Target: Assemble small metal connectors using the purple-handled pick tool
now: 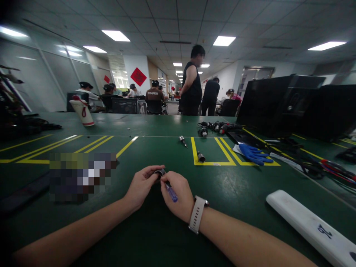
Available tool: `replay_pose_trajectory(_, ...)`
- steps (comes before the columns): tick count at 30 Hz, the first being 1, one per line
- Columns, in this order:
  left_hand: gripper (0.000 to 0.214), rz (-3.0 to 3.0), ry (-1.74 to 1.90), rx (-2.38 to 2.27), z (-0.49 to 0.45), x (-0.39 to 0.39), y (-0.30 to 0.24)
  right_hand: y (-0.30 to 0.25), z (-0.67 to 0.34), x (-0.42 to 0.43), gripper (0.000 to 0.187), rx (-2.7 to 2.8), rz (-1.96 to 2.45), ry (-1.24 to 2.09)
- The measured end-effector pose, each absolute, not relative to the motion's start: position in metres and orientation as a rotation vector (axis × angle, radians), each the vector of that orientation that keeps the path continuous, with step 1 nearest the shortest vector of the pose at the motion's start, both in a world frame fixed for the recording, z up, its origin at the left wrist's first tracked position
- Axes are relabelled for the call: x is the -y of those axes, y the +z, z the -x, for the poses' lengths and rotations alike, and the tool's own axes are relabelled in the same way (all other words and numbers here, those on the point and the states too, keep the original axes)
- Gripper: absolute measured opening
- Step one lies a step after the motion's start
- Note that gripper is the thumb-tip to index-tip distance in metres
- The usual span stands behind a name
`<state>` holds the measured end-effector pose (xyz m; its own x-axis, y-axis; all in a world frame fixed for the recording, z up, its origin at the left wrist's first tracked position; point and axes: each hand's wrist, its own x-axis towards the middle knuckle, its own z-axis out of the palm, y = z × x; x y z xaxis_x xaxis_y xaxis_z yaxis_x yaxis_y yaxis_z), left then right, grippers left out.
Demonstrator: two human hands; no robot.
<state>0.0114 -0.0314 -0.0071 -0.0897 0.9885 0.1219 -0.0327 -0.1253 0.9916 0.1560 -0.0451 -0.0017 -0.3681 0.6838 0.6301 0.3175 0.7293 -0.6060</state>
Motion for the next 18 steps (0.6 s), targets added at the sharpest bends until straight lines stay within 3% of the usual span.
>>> replay_pose_trajectory(18, 0.024, -1.223, 1.374, -1.187, -0.0106, 0.0305, -0.0089, -0.0031, -0.1555, 0.0455, 0.01, 1.945, 0.814, 0.475)
